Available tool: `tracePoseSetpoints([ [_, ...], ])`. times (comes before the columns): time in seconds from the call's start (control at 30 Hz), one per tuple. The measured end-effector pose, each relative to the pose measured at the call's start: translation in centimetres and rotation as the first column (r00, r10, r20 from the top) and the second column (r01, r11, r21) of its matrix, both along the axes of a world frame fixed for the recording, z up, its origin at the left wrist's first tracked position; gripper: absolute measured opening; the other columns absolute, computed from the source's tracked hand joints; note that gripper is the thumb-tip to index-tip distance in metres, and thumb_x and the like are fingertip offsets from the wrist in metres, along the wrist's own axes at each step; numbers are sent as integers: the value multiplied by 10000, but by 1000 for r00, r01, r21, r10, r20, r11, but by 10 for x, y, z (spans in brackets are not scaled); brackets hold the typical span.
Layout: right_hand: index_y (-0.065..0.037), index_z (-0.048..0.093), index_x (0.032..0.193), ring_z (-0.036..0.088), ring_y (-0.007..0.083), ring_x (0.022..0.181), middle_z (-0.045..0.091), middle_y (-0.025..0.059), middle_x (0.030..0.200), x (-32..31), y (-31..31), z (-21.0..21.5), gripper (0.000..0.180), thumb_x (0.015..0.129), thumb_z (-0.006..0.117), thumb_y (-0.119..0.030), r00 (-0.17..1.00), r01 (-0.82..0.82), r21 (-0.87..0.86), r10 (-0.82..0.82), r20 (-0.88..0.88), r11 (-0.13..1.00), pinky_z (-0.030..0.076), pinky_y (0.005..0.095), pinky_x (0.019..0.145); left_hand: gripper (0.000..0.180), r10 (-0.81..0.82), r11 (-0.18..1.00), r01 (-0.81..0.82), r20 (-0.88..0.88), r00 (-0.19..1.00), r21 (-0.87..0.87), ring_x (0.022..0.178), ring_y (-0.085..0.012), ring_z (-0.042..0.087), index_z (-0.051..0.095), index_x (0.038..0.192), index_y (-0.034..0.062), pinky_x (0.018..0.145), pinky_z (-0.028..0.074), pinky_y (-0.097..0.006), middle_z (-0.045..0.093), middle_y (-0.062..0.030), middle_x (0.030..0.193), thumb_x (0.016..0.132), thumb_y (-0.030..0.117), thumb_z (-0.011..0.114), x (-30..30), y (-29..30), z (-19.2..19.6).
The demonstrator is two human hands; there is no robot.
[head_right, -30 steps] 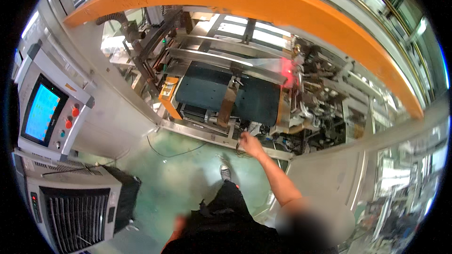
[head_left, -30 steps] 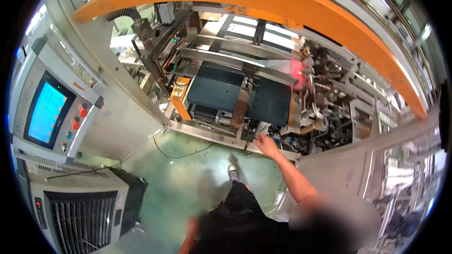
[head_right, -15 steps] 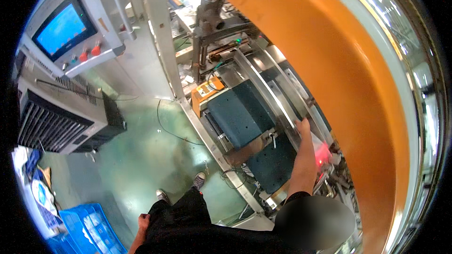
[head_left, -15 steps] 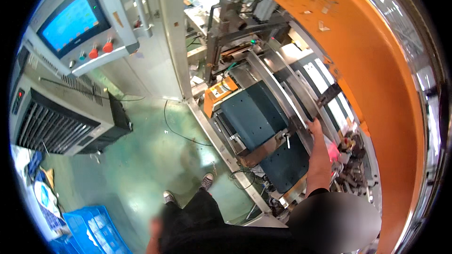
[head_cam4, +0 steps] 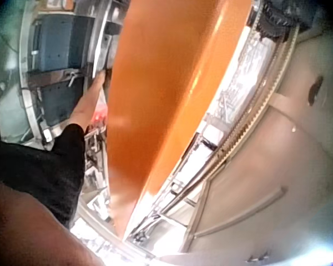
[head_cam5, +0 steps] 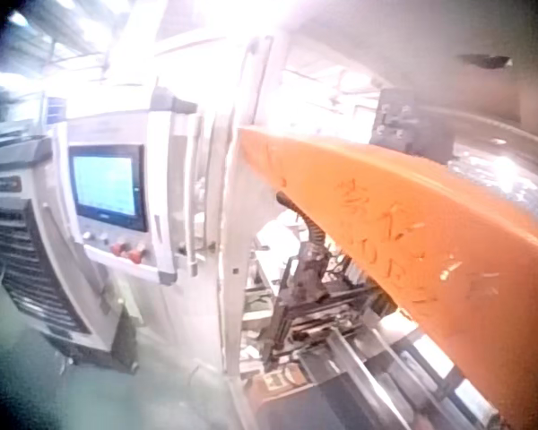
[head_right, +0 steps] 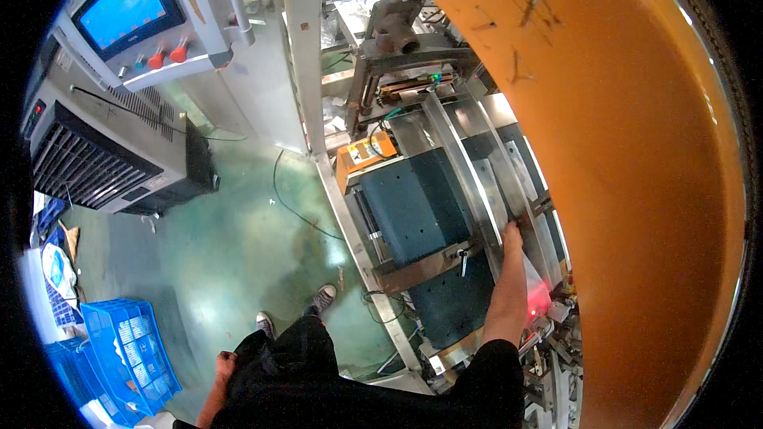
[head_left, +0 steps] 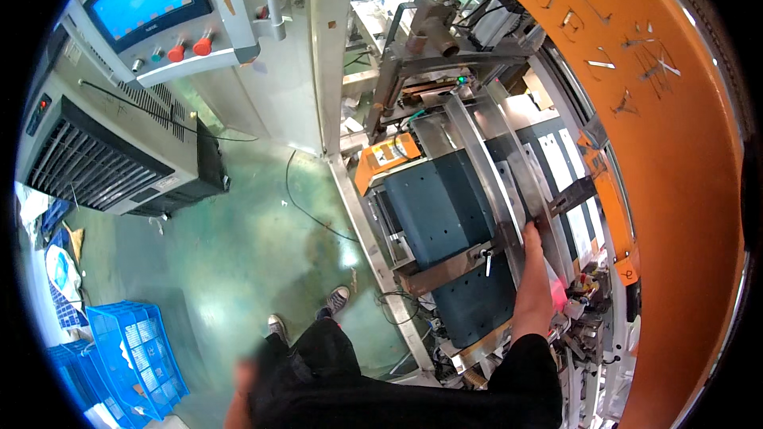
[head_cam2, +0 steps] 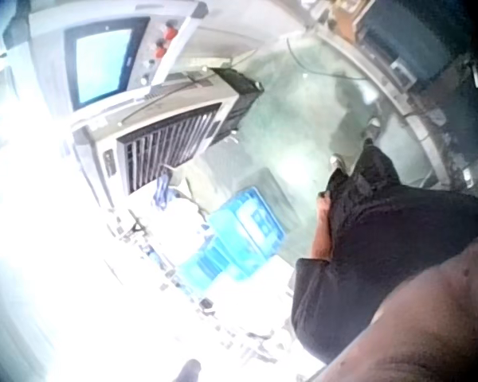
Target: The person operates a packaging machine in a factory, loading white cylindrical items into the machine and pressing buttons on the control panel. The person also handles a transparent plastic bag and places it on the machine.
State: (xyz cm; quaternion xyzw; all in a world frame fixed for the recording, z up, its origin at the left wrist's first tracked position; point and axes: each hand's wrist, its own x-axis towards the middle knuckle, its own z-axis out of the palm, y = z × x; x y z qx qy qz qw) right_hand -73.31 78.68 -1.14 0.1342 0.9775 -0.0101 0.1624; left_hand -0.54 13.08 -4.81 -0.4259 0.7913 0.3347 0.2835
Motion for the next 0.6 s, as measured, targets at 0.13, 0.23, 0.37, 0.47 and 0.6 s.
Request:
tracePoseSetpoints([
  [0.13, -30, 573, 971, 565, 376, 1026, 589, 257, 1058, 23, 73, -4, 273, 857, 435, -235, 997, 36, -66, -40, -60, 997, 450, 452, 853, 297, -108, 994, 108, -4, 994, -7, 1033, -363, 524, 537, 1105, 15, 913, 397, -512, 550, -219, 1087, 832, 122, 489, -50, -22, 3],
  [0.23, -12, 595, 910, 580, 402, 912, 617, 221, 933, 35, -73, 82, 265, 750, 630, -220, 922, -79, -193, -2, -387, 978, 456, 467, 766, 235, -70, 993, 68, -18, 997, -96, 979, -347, 548, 560, 1025, 5, 855, 433, -470, 573, -216, 1023, 826, 111, 493, -43, -5, 29],
  [0.37, 26, 539, 1027, 538, 394, 931, 564, 209, 989, 117, -140, 182, 396, 738, 674, -209, 697, -246, 11, 185, -693, 969, 421, 425, 827, 270, 114, 991, -128, -327, 938, -24, 860, -262, 580, 563, 953, -26, 766, 460, -370, 596, -175, 909, 817, 206, 592, -144, -20, 48],
  [0.47, 35, 562, 995, 537, 422, 922, 570, 249, 969, 211, -205, 183, 436, 673, 671, -238, 517, -519, -251, 66, -854, 817, 422, 485, 815, 478, 194, 928, -27, -418, 887, 373, 937, -183, 557, 530, 1093, -26, 851, 443, -308, 596, -92, 967, 766, 281, 697, -247, -9, 84],
  [0.6, -20, 614, 1008, 621, 339, 846, 630, 187, 908, 316, -315, 190, 307, 749, 626, -185, 855, -461, -681, 80, -512, 569, 488, 376, 753, 617, 8, 658, 453, -607, 795, 602, 1180, -210, 454, 443, 1268, 10, 986, 370, -338, 505, -134, 1248, 786, 302, 692, -341, 49, 162],
])
